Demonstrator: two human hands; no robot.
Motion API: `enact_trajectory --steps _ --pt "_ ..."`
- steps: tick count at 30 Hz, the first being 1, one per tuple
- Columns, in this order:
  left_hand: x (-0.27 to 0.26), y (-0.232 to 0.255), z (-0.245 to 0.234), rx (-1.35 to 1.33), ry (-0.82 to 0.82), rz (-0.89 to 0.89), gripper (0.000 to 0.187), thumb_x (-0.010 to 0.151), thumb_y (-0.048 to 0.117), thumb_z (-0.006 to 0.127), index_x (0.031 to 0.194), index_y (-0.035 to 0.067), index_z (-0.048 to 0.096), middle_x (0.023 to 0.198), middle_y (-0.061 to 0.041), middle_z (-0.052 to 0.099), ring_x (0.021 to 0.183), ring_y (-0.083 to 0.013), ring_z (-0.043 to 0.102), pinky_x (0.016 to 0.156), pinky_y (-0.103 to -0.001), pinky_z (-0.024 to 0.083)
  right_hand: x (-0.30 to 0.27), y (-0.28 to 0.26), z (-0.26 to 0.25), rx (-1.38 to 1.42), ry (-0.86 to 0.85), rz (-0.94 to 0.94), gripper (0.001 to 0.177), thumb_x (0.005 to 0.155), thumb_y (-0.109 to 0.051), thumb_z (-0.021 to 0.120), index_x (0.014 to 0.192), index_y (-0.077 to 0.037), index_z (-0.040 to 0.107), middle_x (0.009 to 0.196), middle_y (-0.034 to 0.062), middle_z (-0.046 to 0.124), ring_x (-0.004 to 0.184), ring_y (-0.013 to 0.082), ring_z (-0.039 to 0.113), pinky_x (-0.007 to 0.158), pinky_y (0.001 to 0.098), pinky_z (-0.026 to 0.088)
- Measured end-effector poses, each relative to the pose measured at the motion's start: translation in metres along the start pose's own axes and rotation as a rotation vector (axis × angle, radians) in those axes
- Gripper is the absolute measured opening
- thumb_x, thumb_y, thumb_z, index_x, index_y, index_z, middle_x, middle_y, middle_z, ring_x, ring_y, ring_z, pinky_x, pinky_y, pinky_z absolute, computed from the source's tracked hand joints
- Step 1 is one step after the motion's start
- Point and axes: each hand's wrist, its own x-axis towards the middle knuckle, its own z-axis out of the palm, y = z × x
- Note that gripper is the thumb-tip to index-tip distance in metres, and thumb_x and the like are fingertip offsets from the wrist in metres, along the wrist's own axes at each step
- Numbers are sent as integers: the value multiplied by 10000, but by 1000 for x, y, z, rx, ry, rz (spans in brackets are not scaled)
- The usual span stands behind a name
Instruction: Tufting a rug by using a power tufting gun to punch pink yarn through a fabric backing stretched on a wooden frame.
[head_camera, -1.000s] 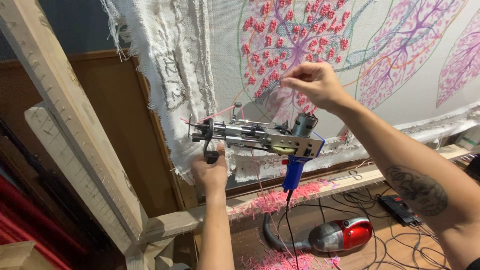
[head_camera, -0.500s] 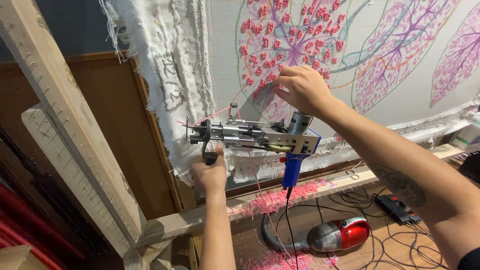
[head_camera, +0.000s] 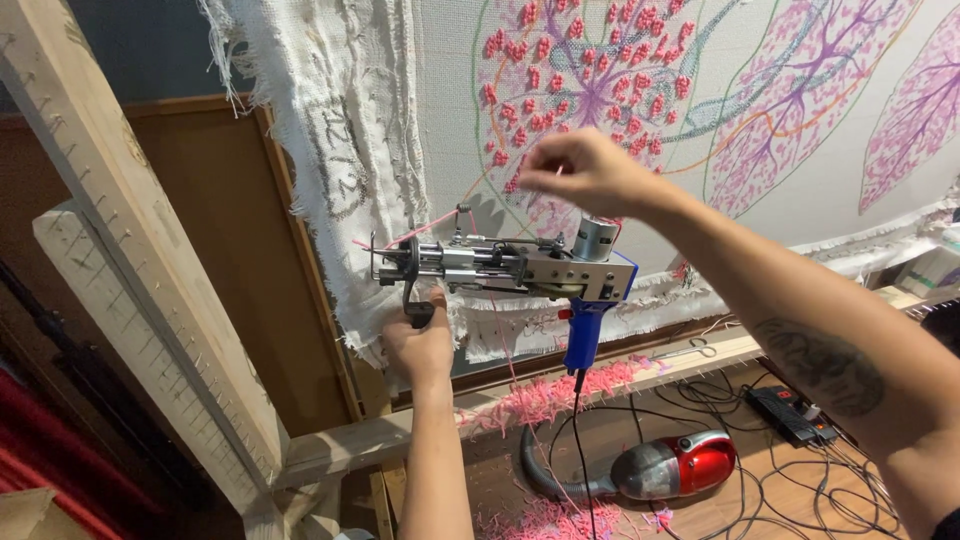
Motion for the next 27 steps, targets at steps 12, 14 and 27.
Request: enact_trajectory --steps 12,14,27 --pt "26 -26 33 -170 0 12 306 681 344 753 683 60 637 581 -55 575 699 -209 609 706 -327 446 -16 17 -30 -255 59 32 233 811 5 629 1044 14 634 862 174 627 759 241 595 704 343 485" --pt "17 -22 25 -179 4 6 304 677 347 753 675 66 637 571 -40 564 682 -193 596 701 -312 444 -11 31 -30 -414 31 -54 251 811 -55 645 1058 -14 637 873 155 636 773 242 603 724 344 492" --pt "27 -38 35 -196 25 -13 323 622 359 800 665 86 634 594 -7 557 683 -147 580 707 -278 440 -10 43 -23 -247 -75 -68 106 816 -100 652 906 -57 687 823 124 677 753 246 634 746 357 498"
